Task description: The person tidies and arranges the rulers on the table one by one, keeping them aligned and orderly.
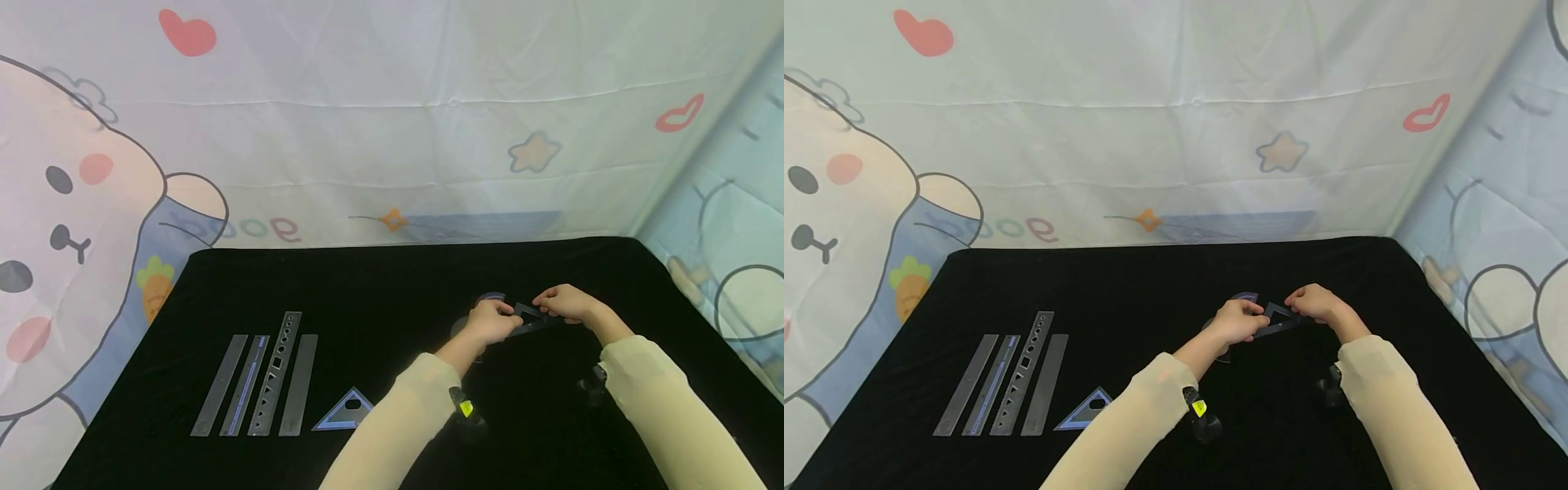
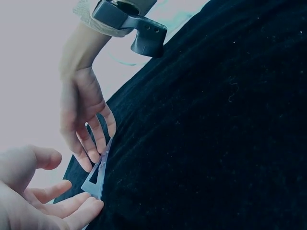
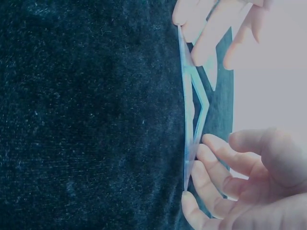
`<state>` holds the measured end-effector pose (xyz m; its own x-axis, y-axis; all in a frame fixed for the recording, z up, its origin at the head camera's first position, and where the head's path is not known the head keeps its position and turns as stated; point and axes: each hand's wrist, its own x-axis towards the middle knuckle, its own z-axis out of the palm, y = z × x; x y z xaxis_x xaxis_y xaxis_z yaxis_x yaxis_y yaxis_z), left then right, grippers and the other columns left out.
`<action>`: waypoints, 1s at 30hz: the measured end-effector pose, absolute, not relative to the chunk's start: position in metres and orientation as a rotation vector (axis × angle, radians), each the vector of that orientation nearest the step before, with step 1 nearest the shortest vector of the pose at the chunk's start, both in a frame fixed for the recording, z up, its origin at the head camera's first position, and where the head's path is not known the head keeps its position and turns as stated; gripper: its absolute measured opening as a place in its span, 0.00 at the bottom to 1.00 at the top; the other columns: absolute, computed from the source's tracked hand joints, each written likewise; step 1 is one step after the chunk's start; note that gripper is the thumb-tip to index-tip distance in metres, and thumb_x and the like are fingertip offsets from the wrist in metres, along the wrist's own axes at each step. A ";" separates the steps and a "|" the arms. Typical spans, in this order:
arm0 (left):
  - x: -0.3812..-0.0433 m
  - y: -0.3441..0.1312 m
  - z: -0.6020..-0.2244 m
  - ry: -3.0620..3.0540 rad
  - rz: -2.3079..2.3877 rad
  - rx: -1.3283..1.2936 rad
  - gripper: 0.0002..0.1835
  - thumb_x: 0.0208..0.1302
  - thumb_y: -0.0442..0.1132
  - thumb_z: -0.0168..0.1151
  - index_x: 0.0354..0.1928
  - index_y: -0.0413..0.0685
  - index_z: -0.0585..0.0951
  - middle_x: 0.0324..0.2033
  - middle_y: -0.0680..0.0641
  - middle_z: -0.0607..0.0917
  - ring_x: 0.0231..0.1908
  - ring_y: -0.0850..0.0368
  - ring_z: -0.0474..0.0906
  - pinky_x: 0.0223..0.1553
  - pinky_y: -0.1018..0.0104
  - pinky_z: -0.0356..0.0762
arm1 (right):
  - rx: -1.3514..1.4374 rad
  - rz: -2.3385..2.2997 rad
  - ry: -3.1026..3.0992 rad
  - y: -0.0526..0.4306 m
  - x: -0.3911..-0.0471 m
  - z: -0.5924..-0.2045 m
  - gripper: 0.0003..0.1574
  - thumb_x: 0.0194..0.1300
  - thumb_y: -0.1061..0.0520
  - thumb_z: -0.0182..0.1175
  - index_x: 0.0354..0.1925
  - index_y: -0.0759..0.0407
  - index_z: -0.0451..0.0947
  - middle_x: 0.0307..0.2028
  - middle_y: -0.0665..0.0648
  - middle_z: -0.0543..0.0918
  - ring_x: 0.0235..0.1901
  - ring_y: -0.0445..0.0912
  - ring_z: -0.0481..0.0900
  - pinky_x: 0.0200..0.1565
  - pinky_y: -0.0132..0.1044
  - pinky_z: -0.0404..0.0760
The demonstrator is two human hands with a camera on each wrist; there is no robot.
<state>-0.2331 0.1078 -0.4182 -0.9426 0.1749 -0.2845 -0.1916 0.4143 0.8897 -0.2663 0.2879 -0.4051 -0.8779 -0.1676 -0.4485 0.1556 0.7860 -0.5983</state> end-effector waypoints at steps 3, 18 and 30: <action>-0.233 0.109 -0.418 2.311 1.563 -0.046 0.11 0.55 0.40 0.64 0.40 0.45 0.81 0.30 0.50 0.78 0.25 0.58 0.74 0.28 0.67 0.74 | 0.007 -0.904 2.475 0.287 -0.266 -0.405 0.26 0.72 0.54 0.38 0.59 0.70 0.65 0.51 0.69 0.72 0.49 0.58 0.70 0.37 0.40 0.74; -0.232 0.110 -0.417 2.265 1.617 -0.127 0.08 0.55 0.39 0.65 0.35 0.45 0.81 0.30 0.50 0.79 0.28 0.57 0.75 0.35 0.62 0.79 | 0.019 -0.909 2.488 0.288 -0.266 -0.407 0.24 0.68 0.53 0.46 0.54 0.70 0.70 0.33 0.58 0.72 0.25 0.45 0.67 0.23 0.33 0.68; -0.229 0.108 -0.413 2.225 1.636 -0.121 0.08 0.56 0.40 0.64 0.36 0.46 0.80 0.31 0.50 0.79 0.31 0.56 0.77 0.37 0.60 0.81 | -0.046 -0.963 2.499 0.289 -0.264 -0.410 0.12 0.63 0.57 0.53 0.42 0.64 0.71 0.28 0.54 0.74 0.12 0.38 0.57 0.15 0.28 0.60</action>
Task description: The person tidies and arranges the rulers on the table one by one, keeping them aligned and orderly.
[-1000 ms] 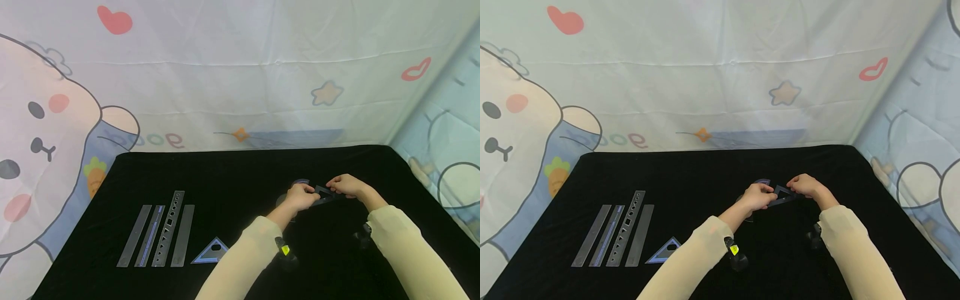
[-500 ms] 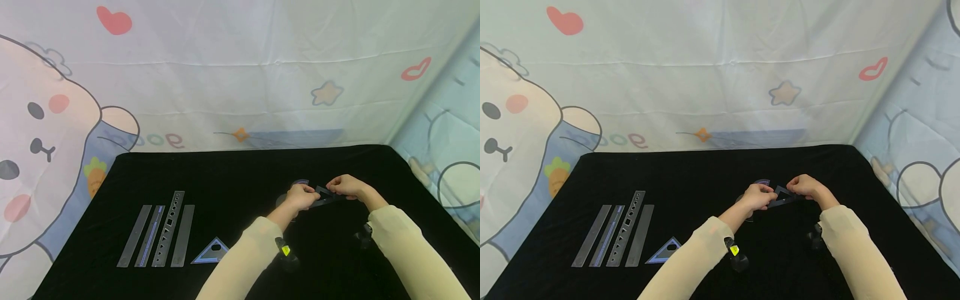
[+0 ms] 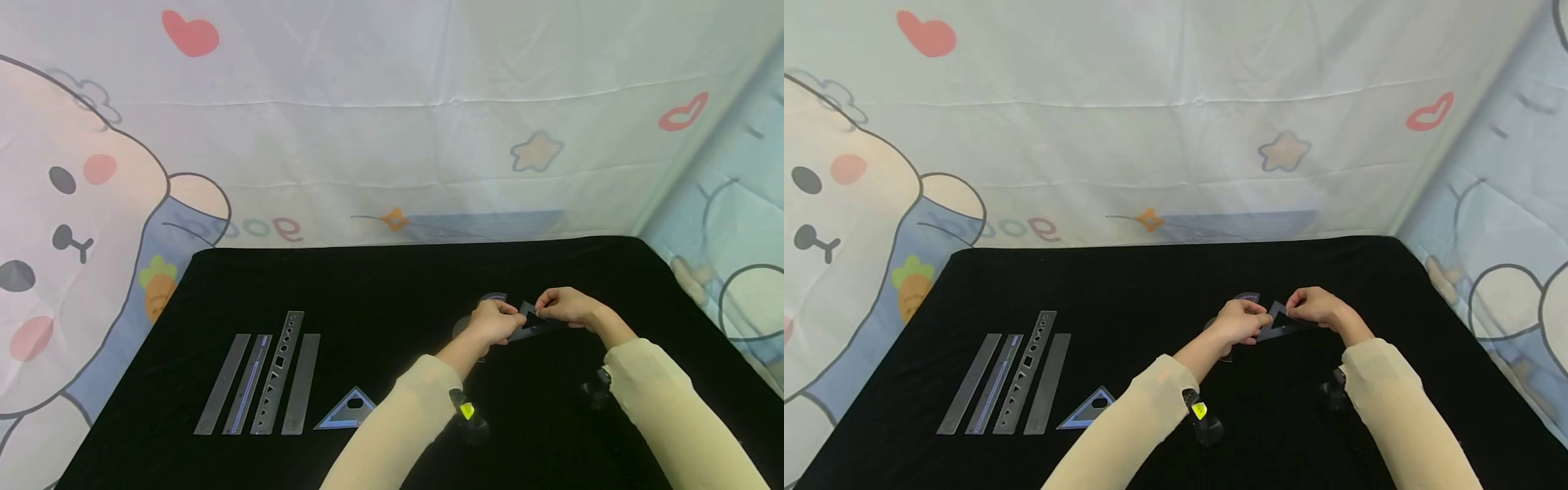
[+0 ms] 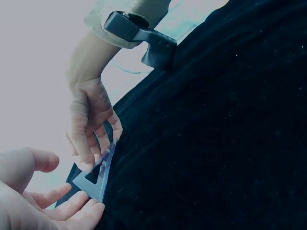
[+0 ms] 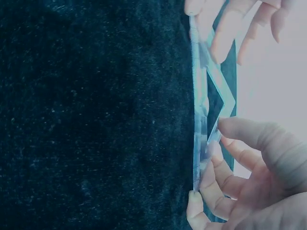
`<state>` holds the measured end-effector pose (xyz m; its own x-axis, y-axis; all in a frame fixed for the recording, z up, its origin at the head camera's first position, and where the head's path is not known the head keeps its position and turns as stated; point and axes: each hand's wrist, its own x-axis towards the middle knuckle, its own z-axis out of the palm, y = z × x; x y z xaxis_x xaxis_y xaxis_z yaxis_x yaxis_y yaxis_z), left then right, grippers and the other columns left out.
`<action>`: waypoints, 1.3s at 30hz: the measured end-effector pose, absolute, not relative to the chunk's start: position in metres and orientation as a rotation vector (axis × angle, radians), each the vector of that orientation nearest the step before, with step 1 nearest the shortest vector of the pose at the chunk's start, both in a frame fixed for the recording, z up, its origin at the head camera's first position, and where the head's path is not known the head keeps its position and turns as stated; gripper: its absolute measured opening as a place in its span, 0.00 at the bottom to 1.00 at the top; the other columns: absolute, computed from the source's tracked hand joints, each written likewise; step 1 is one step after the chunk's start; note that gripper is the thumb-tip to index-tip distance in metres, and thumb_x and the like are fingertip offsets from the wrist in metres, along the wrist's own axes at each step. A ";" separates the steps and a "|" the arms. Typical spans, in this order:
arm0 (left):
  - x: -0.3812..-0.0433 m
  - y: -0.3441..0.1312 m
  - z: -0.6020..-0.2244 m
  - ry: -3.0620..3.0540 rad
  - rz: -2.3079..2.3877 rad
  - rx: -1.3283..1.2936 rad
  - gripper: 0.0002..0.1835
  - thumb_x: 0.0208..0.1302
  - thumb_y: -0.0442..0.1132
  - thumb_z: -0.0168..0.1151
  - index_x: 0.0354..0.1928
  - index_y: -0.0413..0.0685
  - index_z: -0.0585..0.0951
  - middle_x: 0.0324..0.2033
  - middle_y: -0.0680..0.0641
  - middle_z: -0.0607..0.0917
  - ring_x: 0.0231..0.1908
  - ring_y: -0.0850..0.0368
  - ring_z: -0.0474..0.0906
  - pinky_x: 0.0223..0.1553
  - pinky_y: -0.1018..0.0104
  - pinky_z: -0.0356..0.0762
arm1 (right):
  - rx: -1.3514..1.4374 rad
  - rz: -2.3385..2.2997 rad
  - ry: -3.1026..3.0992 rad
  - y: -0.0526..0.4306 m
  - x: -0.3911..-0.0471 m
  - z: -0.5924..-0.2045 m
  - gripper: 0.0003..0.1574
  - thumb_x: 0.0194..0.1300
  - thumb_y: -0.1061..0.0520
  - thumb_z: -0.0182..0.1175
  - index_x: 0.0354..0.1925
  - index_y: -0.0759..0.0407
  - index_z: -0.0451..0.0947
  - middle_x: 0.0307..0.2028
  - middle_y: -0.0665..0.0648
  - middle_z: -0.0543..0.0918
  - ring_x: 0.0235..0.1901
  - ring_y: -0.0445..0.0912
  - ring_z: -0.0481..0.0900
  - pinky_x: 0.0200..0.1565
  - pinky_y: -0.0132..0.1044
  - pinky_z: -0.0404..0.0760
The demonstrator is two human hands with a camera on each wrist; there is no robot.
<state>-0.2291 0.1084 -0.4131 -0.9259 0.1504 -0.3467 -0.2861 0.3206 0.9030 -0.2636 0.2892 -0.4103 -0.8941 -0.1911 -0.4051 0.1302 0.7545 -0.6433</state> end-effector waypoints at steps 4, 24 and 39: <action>-0.228 0.107 -0.412 2.200 1.652 -0.131 0.08 0.56 0.40 0.64 0.37 0.45 0.80 0.31 0.49 0.80 0.33 0.55 0.78 0.38 0.59 0.82 | -0.041 -0.978 2.488 0.290 -0.262 -0.408 0.12 0.63 0.56 0.53 0.42 0.63 0.72 0.20 0.50 0.68 0.13 0.39 0.57 0.15 0.28 0.60; -0.230 0.085 -0.420 2.184 1.571 0.001 0.05 0.58 0.39 0.62 0.36 0.49 0.81 0.26 0.51 0.80 0.26 0.58 0.77 0.25 0.66 0.81 | -0.157 -1.081 2.389 0.281 -0.246 -0.404 0.12 0.63 0.54 0.55 0.41 0.61 0.71 0.25 0.53 0.70 0.18 0.40 0.61 0.18 0.29 0.62; -0.229 0.060 -0.426 2.230 1.466 0.206 0.04 0.55 0.34 0.63 0.33 0.46 0.80 0.21 0.50 0.78 0.21 0.60 0.75 0.21 0.70 0.79 | -0.277 -1.074 2.443 0.261 -0.231 -0.403 0.10 0.61 0.56 0.57 0.38 0.61 0.71 0.24 0.52 0.70 0.22 0.43 0.66 0.20 0.29 0.67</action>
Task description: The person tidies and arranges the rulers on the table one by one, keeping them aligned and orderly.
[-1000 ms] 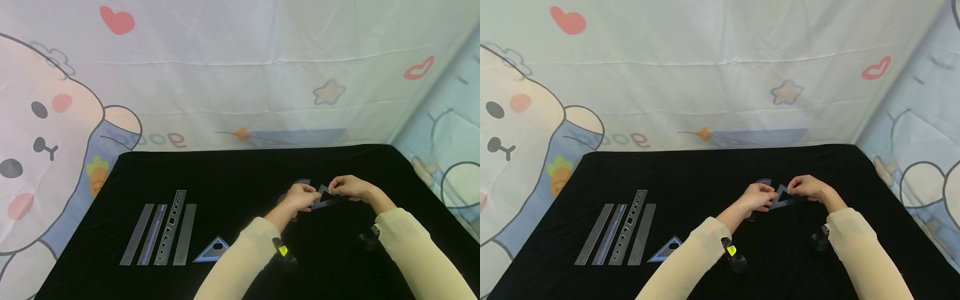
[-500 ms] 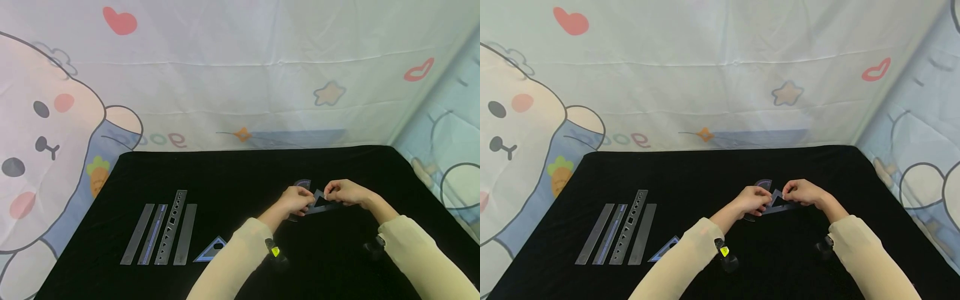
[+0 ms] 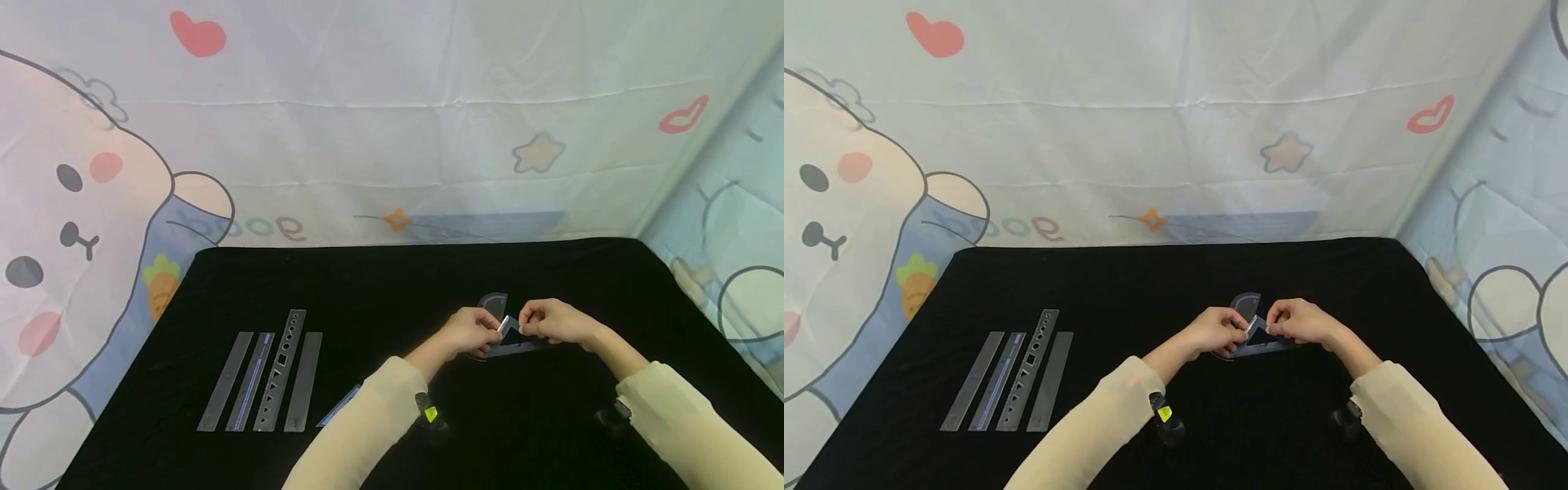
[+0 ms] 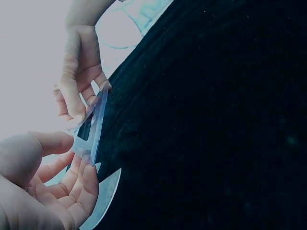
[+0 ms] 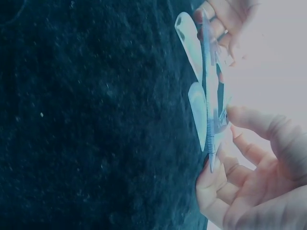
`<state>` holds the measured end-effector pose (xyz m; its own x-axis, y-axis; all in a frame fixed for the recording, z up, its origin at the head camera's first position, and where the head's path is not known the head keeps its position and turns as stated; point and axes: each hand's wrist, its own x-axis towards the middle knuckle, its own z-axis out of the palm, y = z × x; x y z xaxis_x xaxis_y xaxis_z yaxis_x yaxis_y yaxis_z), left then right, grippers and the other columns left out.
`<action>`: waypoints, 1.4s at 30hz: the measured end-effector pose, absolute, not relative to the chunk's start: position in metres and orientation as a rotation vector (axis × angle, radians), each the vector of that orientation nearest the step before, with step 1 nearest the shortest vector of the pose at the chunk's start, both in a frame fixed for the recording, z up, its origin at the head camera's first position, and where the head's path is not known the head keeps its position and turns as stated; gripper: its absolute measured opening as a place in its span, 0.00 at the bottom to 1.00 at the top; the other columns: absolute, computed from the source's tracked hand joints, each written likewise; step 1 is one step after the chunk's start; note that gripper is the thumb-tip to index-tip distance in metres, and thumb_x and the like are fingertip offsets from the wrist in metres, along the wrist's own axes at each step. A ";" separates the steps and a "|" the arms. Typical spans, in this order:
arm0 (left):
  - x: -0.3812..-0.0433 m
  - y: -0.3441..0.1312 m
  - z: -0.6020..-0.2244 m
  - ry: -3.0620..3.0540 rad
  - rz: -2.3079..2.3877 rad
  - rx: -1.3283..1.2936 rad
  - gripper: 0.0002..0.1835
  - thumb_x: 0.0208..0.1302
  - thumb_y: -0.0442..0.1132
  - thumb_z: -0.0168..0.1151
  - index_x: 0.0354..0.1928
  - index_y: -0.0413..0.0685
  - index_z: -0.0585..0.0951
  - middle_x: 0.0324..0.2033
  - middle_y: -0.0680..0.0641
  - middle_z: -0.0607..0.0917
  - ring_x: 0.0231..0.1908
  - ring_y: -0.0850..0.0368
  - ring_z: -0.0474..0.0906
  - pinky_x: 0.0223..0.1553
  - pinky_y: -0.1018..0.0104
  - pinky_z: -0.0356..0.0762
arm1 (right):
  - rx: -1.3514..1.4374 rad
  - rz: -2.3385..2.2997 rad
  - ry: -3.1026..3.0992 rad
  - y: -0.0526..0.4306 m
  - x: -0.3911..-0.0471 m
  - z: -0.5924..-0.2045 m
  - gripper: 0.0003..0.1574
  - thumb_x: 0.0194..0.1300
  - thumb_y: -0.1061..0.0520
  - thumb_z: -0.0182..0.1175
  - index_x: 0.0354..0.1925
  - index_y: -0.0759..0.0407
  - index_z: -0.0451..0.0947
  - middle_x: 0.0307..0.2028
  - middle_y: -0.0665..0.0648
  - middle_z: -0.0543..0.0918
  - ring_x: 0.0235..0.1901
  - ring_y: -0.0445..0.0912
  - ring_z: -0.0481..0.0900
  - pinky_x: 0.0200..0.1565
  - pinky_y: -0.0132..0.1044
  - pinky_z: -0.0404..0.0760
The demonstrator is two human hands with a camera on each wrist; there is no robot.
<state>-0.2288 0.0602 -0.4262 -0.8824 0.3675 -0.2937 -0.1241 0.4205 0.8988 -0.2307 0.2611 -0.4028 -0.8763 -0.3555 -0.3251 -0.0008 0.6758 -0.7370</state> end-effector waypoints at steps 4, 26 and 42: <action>-0.229 0.054 -0.428 2.231 1.450 0.248 0.03 0.55 0.33 0.64 0.32 0.45 0.79 0.21 0.50 0.78 0.21 0.59 0.76 0.21 0.69 0.79 | -0.289 -1.057 2.459 0.255 -0.226 -0.403 0.09 0.61 0.56 0.57 0.38 0.60 0.72 0.24 0.53 0.71 0.22 0.44 0.67 0.21 0.30 0.69; -0.216 0.012 -0.433 2.210 1.337 0.474 0.05 0.52 0.30 0.64 0.31 0.43 0.79 0.19 0.49 0.79 0.18 0.59 0.77 0.20 0.68 0.80 | -0.448 -1.032 2.525 0.220 -0.199 -0.411 0.06 0.58 0.58 0.60 0.32 0.58 0.72 0.21 0.51 0.73 0.17 0.42 0.69 0.18 0.29 0.71; -0.196 -0.013 -0.428 2.193 1.271 0.579 0.06 0.51 0.30 0.64 0.32 0.43 0.79 0.21 0.50 0.80 0.19 0.58 0.78 0.21 0.67 0.81 | -0.681 -0.926 2.680 0.198 -0.175 -0.417 0.06 0.56 0.61 0.61 0.30 0.54 0.72 0.18 0.45 0.71 0.15 0.34 0.67 0.17 0.26 0.67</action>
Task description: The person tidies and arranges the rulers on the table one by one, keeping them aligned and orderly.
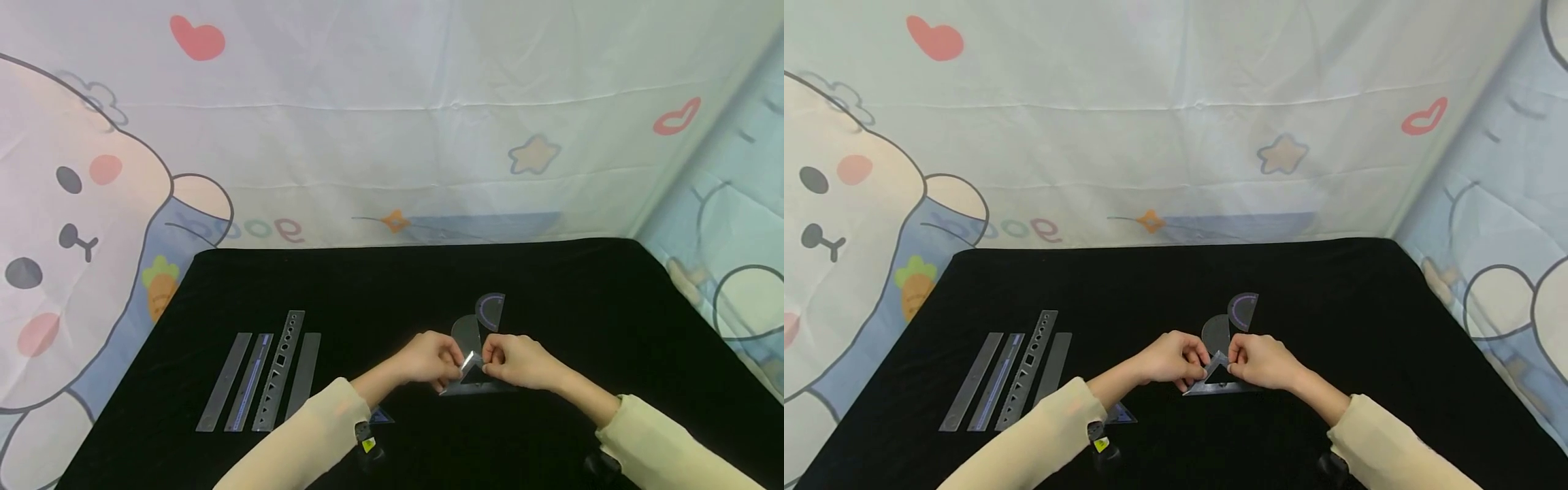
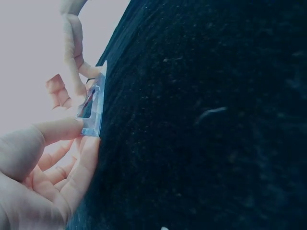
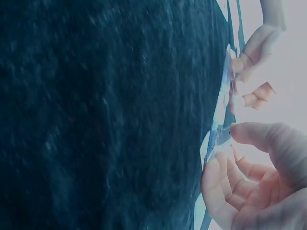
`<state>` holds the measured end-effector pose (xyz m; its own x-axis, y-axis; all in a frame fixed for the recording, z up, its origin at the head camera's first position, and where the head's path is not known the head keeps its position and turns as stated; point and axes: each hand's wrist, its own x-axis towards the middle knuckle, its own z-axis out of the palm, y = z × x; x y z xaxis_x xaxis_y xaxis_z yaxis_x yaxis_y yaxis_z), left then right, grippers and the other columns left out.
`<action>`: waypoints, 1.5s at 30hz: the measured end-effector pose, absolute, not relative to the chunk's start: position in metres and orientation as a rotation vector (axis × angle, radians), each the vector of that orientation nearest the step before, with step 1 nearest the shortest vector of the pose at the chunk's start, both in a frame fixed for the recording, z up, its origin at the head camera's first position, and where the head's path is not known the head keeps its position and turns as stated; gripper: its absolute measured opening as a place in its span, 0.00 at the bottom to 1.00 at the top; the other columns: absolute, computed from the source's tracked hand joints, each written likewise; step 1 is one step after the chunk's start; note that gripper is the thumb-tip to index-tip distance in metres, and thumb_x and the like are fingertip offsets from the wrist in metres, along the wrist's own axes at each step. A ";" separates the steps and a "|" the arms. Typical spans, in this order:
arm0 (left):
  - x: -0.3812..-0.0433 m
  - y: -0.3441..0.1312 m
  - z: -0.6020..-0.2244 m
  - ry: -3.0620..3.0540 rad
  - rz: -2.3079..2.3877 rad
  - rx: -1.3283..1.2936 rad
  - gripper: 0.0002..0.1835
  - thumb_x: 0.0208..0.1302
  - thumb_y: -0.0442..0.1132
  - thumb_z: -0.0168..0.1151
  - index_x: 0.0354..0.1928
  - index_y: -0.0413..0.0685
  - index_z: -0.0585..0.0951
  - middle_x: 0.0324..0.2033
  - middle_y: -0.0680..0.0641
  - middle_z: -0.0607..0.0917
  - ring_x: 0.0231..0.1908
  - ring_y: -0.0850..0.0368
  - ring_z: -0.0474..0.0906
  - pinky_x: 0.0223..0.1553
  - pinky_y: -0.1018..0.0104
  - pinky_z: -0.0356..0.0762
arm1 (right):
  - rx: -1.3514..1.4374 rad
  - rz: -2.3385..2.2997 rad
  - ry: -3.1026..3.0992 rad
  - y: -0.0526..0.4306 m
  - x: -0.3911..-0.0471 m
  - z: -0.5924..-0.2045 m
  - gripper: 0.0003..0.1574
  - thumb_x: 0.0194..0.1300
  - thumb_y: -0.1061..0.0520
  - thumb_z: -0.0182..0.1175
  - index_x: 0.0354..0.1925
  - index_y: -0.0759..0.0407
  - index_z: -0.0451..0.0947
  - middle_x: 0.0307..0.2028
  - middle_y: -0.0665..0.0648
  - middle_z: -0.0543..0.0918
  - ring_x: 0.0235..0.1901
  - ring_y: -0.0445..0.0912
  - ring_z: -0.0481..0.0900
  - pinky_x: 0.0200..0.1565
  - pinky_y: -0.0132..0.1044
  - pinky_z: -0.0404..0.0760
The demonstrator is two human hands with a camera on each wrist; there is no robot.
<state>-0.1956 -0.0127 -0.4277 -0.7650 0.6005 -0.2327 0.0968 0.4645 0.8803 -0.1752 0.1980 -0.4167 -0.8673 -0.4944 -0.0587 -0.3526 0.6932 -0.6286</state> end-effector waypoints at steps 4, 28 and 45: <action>-0.190 -0.019 -0.430 2.192 1.258 0.591 0.06 0.51 0.30 0.64 0.32 0.43 0.78 0.20 0.49 0.81 0.18 0.58 0.78 0.21 0.67 0.81 | -0.753 -0.918 2.697 0.192 -0.170 -0.420 0.08 0.55 0.62 0.62 0.31 0.54 0.71 0.17 0.44 0.70 0.15 0.33 0.66 0.17 0.26 0.66; -0.173 -0.050 -0.437 2.239 1.151 0.638 0.07 0.50 0.30 0.65 0.29 0.48 0.77 0.17 0.51 0.79 0.16 0.58 0.78 0.19 0.66 0.80 | -0.837 -0.893 2.696 0.159 -0.154 -0.433 0.10 0.52 0.61 0.64 0.29 0.52 0.71 0.18 0.42 0.70 0.15 0.32 0.66 0.17 0.25 0.68; -0.164 -0.057 -0.430 2.366 1.048 0.665 0.07 0.50 0.30 0.65 0.30 0.47 0.77 0.15 0.52 0.78 0.15 0.60 0.77 0.16 0.71 0.78 | -0.899 -0.880 2.700 0.147 -0.153 -0.434 0.11 0.51 0.62 0.64 0.29 0.52 0.70 0.18 0.42 0.70 0.15 0.32 0.65 0.17 0.25 0.67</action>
<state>-0.1644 -0.0574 -0.4299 -0.7745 0.5947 -0.2158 0.2396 0.5914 0.7699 -0.1528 0.1471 -0.4343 -0.8059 -0.5914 0.0298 -0.4954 0.6458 -0.5809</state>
